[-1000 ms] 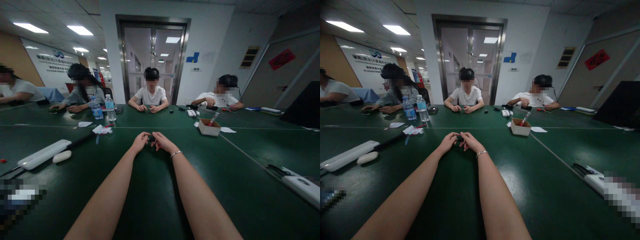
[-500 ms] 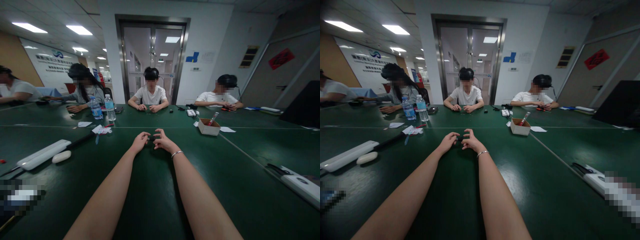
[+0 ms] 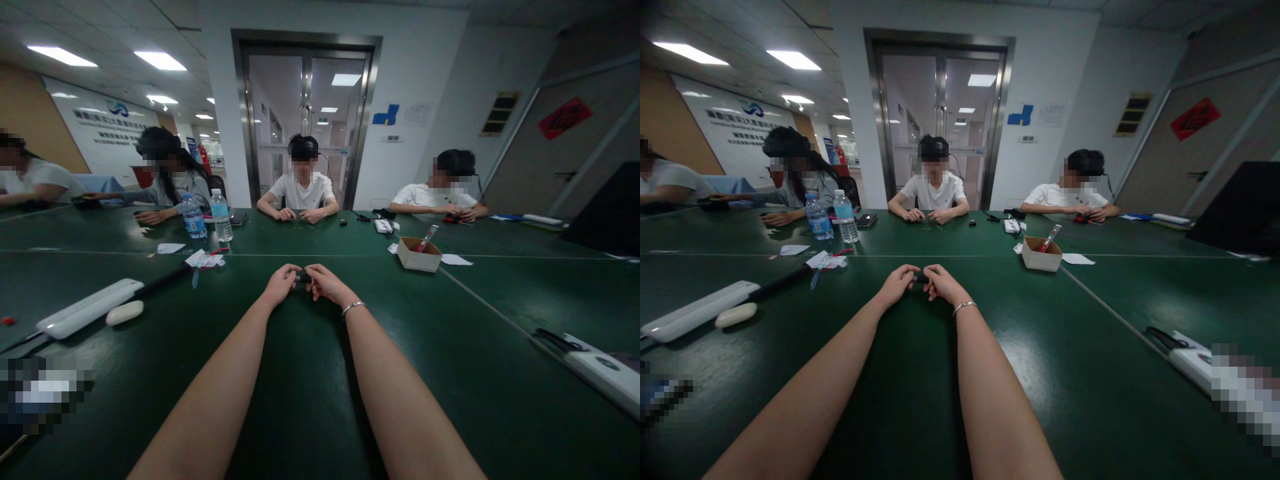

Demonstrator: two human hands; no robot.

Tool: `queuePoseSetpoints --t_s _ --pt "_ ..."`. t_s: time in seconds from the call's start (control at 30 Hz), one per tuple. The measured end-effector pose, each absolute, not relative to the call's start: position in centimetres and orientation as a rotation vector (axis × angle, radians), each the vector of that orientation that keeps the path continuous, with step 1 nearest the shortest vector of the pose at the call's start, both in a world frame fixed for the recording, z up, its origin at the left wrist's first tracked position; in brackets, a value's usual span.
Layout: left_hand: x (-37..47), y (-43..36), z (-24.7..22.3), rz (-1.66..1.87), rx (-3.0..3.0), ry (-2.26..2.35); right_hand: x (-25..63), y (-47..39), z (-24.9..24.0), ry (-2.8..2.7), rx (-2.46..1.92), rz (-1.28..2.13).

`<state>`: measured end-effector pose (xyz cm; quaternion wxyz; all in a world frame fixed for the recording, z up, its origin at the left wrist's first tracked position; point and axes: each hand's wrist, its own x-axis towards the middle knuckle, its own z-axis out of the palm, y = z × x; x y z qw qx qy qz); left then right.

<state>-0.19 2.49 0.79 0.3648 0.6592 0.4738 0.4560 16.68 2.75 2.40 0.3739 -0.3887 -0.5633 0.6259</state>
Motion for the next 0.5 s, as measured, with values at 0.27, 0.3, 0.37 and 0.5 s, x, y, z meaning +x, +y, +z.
queuePoseSetpoints --t_s 0.27,0.3,0.37,0.5 --pt "-0.15 2.35 0.99 1.17 1.702 1.224 16.74 3.06 2.05 -1.416 -0.986 1.607" --pt "-0.19 2.37 0.95 1.168 1.705 1.226 16.73 3.1 1.99 -1.43 -0.989 1.601" --pt "-0.24 2.42 0.85 1.168 1.707 1.227 16.76 3.14 1.91 -1.452 -0.939 1.589" --pt "-0.26 2.52 0.72 1.174 1.711 1.218 16.86 3.11 1.92 -1.381 -0.892 1.628"
